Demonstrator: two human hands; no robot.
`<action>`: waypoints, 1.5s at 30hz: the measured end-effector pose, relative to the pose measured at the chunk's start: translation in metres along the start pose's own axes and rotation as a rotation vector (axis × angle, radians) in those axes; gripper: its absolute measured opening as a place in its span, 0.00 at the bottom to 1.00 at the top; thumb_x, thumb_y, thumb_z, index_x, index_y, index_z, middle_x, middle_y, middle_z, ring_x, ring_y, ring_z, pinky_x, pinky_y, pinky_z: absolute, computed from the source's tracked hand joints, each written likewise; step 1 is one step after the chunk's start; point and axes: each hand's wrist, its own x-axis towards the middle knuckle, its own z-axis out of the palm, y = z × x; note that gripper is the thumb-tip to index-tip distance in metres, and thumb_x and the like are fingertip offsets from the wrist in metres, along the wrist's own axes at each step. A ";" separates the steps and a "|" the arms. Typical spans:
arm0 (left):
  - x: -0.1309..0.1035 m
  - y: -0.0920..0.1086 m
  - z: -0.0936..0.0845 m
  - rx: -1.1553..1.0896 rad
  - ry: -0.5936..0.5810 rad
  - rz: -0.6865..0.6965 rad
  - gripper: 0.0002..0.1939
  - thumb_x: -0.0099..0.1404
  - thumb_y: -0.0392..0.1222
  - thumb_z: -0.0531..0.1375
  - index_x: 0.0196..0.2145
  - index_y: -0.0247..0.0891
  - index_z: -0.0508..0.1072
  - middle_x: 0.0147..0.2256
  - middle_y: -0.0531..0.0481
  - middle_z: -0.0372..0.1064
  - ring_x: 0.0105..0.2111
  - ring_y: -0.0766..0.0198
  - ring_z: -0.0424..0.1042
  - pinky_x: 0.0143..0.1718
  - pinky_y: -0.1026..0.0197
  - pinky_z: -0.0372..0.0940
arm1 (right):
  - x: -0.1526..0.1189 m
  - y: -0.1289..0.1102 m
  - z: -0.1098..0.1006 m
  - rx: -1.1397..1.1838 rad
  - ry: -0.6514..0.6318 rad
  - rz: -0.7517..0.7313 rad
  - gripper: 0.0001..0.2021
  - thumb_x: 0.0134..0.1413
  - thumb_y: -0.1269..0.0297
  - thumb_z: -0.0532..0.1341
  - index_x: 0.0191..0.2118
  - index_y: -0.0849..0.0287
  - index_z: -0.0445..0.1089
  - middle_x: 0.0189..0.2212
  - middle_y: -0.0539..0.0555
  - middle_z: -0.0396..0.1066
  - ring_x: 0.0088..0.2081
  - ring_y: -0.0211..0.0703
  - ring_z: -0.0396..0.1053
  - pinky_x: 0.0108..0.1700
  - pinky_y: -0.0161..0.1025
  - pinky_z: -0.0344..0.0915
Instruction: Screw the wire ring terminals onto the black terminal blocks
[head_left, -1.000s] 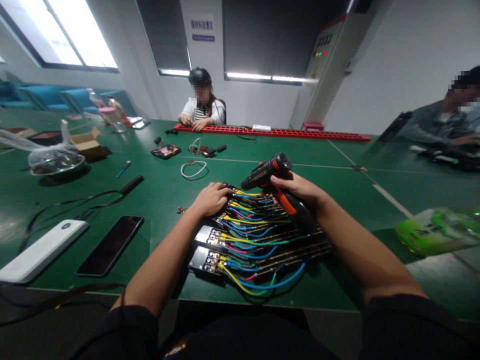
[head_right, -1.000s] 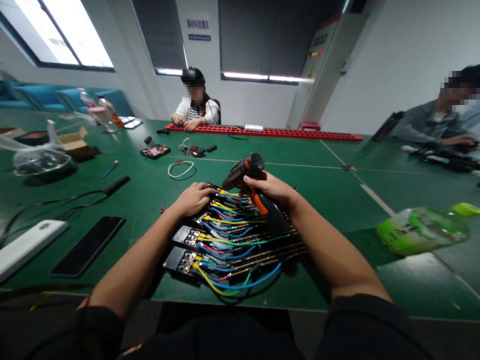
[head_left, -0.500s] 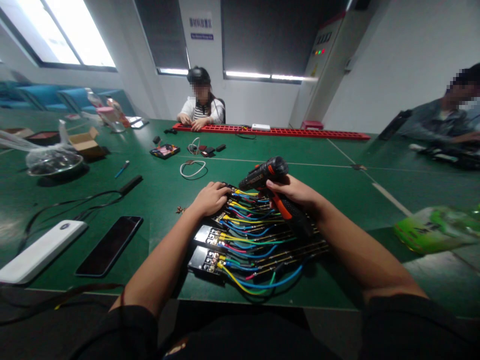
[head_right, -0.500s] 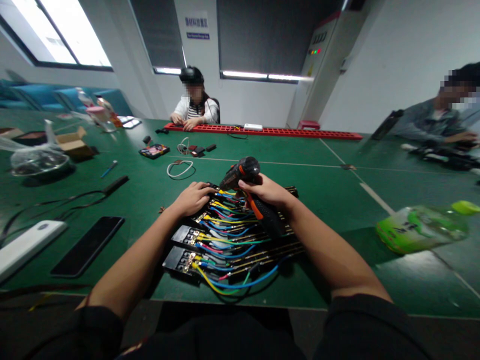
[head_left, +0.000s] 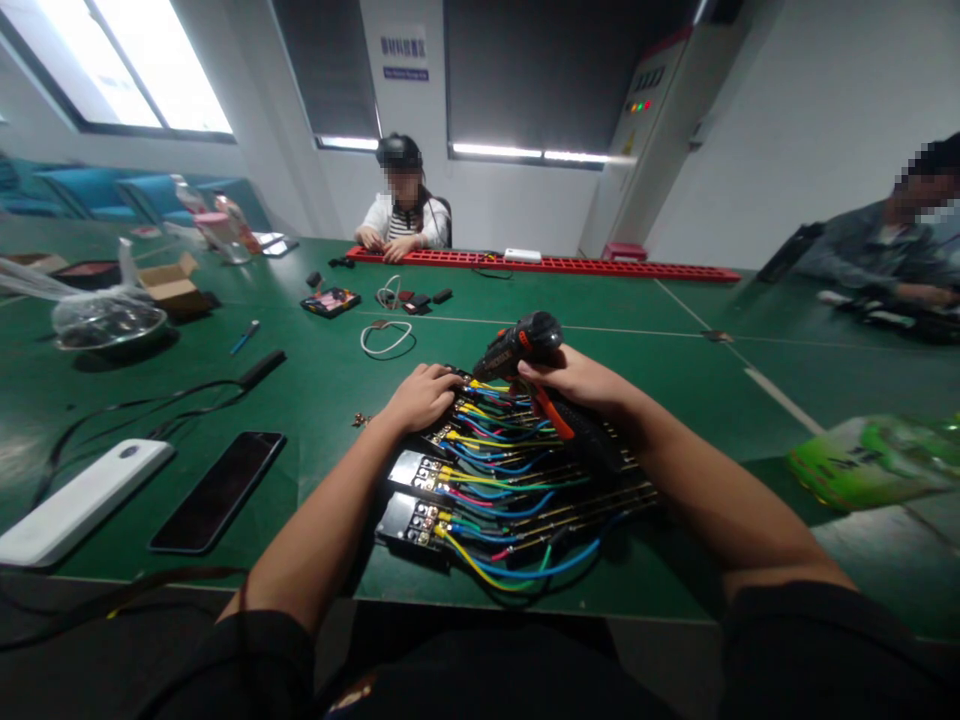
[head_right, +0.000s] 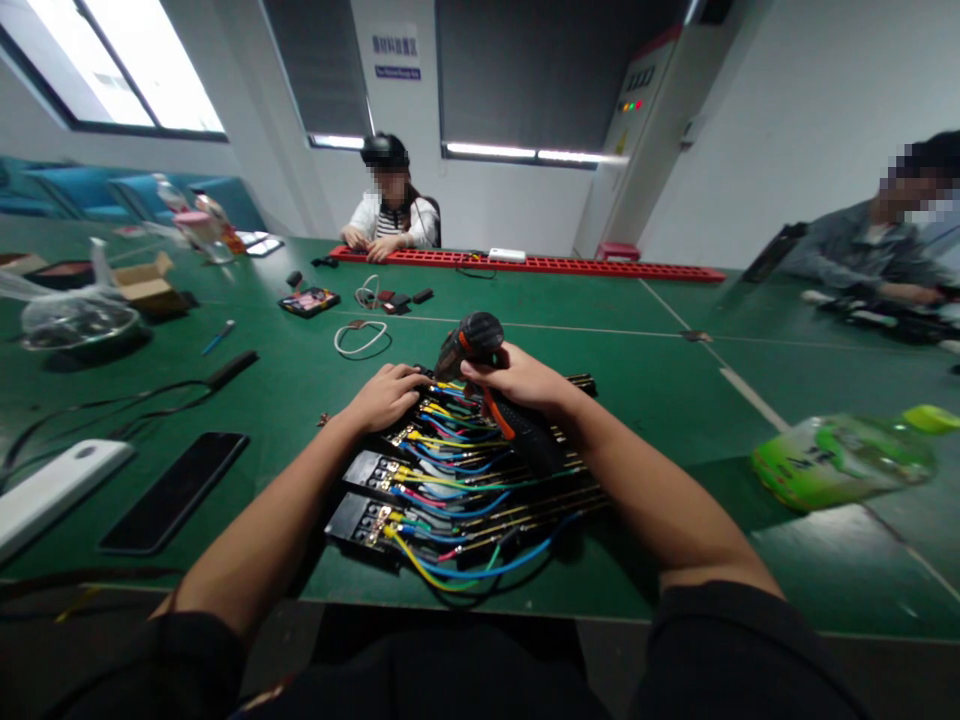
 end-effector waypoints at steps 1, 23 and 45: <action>0.000 0.000 0.000 -0.002 0.000 -0.001 0.23 0.72 0.42 0.47 0.58 0.43 0.72 0.55 0.41 0.67 0.55 0.51 0.64 0.60 0.46 0.58 | 0.002 -0.002 0.000 0.011 0.002 0.004 0.23 0.51 0.52 0.71 0.47 0.61 0.70 0.36 0.54 0.75 0.32 0.39 0.71 0.34 0.37 0.72; 0.001 -0.004 0.003 -0.027 0.022 -0.058 0.23 0.69 0.43 0.50 0.58 0.36 0.69 0.53 0.41 0.70 0.52 0.52 0.66 0.59 0.49 0.59 | 0.055 -0.059 -0.003 -0.051 -0.201 0.191 0.07 0.63 0.65 0.62 0.41 0.64 0.70 0.28 0.55 0.75 0.24 0.37 0.72 0.33 0.39 0.77; -0.002 0.007 -0.006 0.090 -0.025 -0.043 0.25 0.69 0.43 0.50 0.62 0.49 0.70 0.58 0.44 0.66 0.52 0.49 0.66 0.56 0.47 0.61 | 0.023 -0.036 -0.011 0.057 -0.094 0.176 0.18 0.56 0.57 0.67 0.47 0.63 0.68 0.31 0.57 0.77 0.28 0.42 0.74 0.28 0.36 0.74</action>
